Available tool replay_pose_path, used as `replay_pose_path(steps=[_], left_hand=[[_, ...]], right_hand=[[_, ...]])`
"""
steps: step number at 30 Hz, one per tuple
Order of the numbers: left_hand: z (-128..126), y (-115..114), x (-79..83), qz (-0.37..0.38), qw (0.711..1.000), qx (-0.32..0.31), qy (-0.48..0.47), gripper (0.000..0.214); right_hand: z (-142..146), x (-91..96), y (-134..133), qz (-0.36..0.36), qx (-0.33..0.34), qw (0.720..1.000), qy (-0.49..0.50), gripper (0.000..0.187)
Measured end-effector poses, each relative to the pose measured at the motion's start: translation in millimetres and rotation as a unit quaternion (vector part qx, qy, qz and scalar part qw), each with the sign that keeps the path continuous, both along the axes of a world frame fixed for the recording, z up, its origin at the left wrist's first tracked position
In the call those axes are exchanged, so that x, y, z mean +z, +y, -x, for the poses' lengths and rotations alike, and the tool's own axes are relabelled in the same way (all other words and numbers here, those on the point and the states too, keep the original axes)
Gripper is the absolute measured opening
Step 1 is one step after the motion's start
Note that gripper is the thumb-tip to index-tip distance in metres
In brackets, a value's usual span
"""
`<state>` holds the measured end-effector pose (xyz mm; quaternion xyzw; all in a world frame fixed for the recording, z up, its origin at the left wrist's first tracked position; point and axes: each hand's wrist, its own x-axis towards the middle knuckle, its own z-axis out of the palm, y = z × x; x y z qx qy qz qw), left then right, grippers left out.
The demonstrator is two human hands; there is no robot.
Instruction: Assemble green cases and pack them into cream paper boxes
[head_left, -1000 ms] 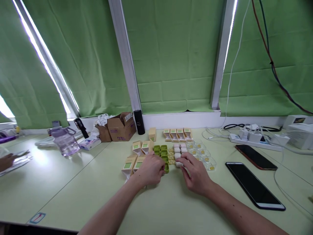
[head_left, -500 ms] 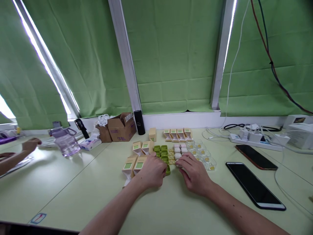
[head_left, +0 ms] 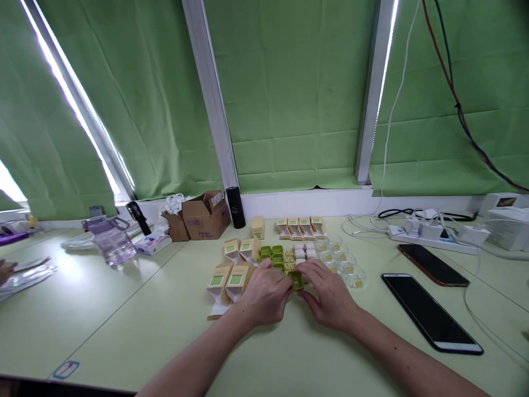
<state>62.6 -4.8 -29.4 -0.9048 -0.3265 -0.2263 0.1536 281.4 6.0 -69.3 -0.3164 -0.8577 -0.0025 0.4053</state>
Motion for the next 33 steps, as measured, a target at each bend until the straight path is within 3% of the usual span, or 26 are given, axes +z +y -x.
replay_pose_path(steps=[7,11,16,21,28,33], left_hand=[[3,0,-1.7,-0.046,0.989,-0.04,-0.132,0.011],[4,3,-0.8,-0.028,0.974,-0.058,-0.215,0.029],[-1,6,4.8,0.026,0.976,-0.073,-0.201,0.047],[-9,10,12.9,-0.004,0.976,-0.103,-0.189,0.044],[-18,18,37.9,-0.003,0.98,-0.104,-0.167,0.046],[-22,22,30.6,0.021,0.968,-0.093,-0.231,0.043]], right_hand=[[0,-2.5,1,0.038,-0.011,0.995,0.097,0.045],[0,-3.7,3,0.063,-0.001,0.985,0.162,0.047],[0,-3.1,2,0.062,0.013,0.975,0.215,0.051],[0,1.8,-1,0.042,0.019,0.969,0.242,0.049],[-1,1.9,2,0.052,0.014,0.956,0.288,0.041],[0,6.4,2,0.106,0.018,0.944,0.312,0.039]])
